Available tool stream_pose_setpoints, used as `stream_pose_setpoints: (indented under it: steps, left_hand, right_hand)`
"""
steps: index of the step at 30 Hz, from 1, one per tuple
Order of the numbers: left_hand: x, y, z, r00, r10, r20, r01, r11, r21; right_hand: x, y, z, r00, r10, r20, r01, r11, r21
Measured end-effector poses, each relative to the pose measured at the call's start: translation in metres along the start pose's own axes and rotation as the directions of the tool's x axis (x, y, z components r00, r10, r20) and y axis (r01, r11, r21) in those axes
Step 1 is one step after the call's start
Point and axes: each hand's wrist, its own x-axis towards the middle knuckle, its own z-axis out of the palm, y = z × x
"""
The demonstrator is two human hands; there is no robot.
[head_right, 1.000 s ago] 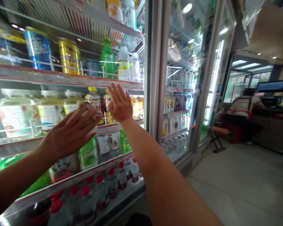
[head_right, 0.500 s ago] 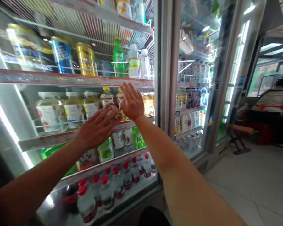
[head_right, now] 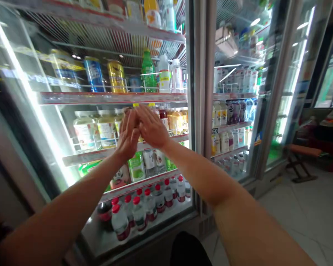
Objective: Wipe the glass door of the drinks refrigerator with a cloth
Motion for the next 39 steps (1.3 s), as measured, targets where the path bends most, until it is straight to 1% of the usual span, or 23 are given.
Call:
stream_pose_setpoints:
  steps: [1,2,3,4,5,6,8,10,12,14,15,17,20,22,24,25,27,30,32,34,36,37,39]
  left_hand:
    - [0.002,0.003,0.001,0.997,-0.056,-0.048,0.049,0.991,-0.127]
    - [0.004,0.007,0.002,0.989,-0.117,-0.089,0.092,0.963,-0.252]
    - [0.004,0.011,0.001,0.977,-0.175,-0.121,0.122,0.927,-0.354]
    - [0.003,0.015,-0.001,0.967,-0.215,-0.137,0.140,0.898,-0.417]
    - [0.001,0.017,-0.004,0.962,-0.230,-0.144,0.147,0.888,-0.436]
    - [-0.004,0.018,-0.011,0.965,-0.217,-0.150,0.138,0.899,-0.415]
    - [-0.016,0.012,-0.032,0.979,-0.129,-0.156,0.081,0.956,-0.281]
    - [-0.031,-0.002,-0.062,0.988,-0.003,-0.155,-0.008,0.997,-0.072]
    - [-0.046,-0.021,-0.095,0.990,0.065,-0.129,-0.042,0.985,0.169]
    - [-0.060,-0.041,-0.122,0.994,0.015,-0.109,0.021,0.949,0.315]
    - [-0.065,-0.049,-0.132,0.995,-0.016,-0.094,0.049,0.930,0.364]
    - [-0.075,-0.062,-0.142,0.996,-0.062,-0.065,0.084,0.896,0.435]
    - [-0.083,-0.066,-0.144,0.996,-0.082,-0.025,0.083,0.859,0.505]
    - [-0.084,-0.064,-0.142,0.995,-0.097,-0.002,0.083,0.845,0.528]
    - [-0.083,-0.062,-0.142,0.994,-0.104,0.020,0.078,0.843,0.532]
    - [-0.083,-0.061,-0.142,0.993,-0.111,0.028,0.079,0.845,0.528]
    - [-0.082,-0.061,-0.143,0.990,-0.137,0.041,0.096,0.851,0.517]
    - [-0.081,-0.063,-0.143,0.978,-0.204,0.040,0.158,0.854,0.495]
    - [-0.081,-0.065,-0.142,0.971,-0.235,0.041,0.189,0.863,0.470]
    - [-0.081,-0.065,-0.142,0.969,-0.241,0.043,0.196,0.870,0.452]
    - [-0.081,-0.064,-0.141,0.972,-0.229,0.046,0.181,0.865,0.468]
    - [-0.081,-0.063,-0.141,0.973,-0.225,0.043,0.178,0.861,0.476]
    - [-0.081,-0.061,-0.141,0.974,-0.224,0.035,0.180,0.858,0.481]
  right_hand:
    - [-0.006,-0.009,0.004,0.996,-0.075,0.045,0.075,0.997,0.009]
    - [-0.012,-0.017,0.008,0.989,-0.125,0.081,0.125,0.992,0.008]
    - [-0.018,-0.024,0.013,0.984,-0.145,0.108,0.146,0.989,-0.002]
    - [-0.023,-0.030,0.017,0.982,-0.142,0.126,0.146,0.989,-0.021]
    - [-0.027,-0.033,0.021,0.982,-0.126,0.138,0.134,0.990,-0.047]
    - [-0.029,-0.035,0.024,0.983,-0.108,0.148,0.120,0.990,-0.075]
    - [-0.030,-0.035,0.025,0.981,-0.086,0.172,0.108,0.986,-0.124]
    - [-0.024,-0.028,0.019,0.974,-0.086,0.211,0.120,0.981,-0.154]
    - [-0.013,-0.016,0.007,0.965,-0.085,0.247,0.131,0.976,-0.174]
    - [0.000,0.001,-0.007,0.975,-0.033,0.219,0.080,0.974,-0.212]
    - [0.004,0.010,-0.012,0.986,0.022,0.168,0.020,0.969,-0.246]
    - [0.006,0.026,-0.018,0.993,0.103,0.051,-0.084,0.953,-0.292]
    - [-0.015,0.041,-0.015,0.986,0.158,-0.050,-0.165,0.935,-0.314]
    - [-0.036,0.046,-0.010,0.985,0.159,-0.065,-0.171,0.933,-0.316]
    - [-0.049,0.050,-0.009,0.988,0.144,-0.051,-0.152,0.935,-0.321]
    - [-0.050,0.053,-0.011,0.989,0.139,-0.043,-0.146,0.934,-0.327]
    - [-0.040,0.063,-0.017,0.986,0.155,-0.055,-0.164,0.926,-0.340]
    - [-0.017,0.081,-0.024,0.960,0.210,-0.185,-0.262,0.907,-0.329]
    - [-0.015,0.087,-0.022,0.937,0.211,-0.277,-0.293,0.909,-0.298]
    - [-0.030,0.087,-0.014,0.915,0.203,-0.348,-0.305,0.913,-0.272]
    - [-0.055,0.086,-0.006,0.900,0.210,-0.381,-0.323,0.909,-0.263]
    - [-0.066,0.088,-0.004,0.898,0.216,-0.383,-0.330,0.906,-0.265]
    - [-0.078,0.098,-0.005,0.913,0.216,-0.347,-0.319,0.907,-0.275]
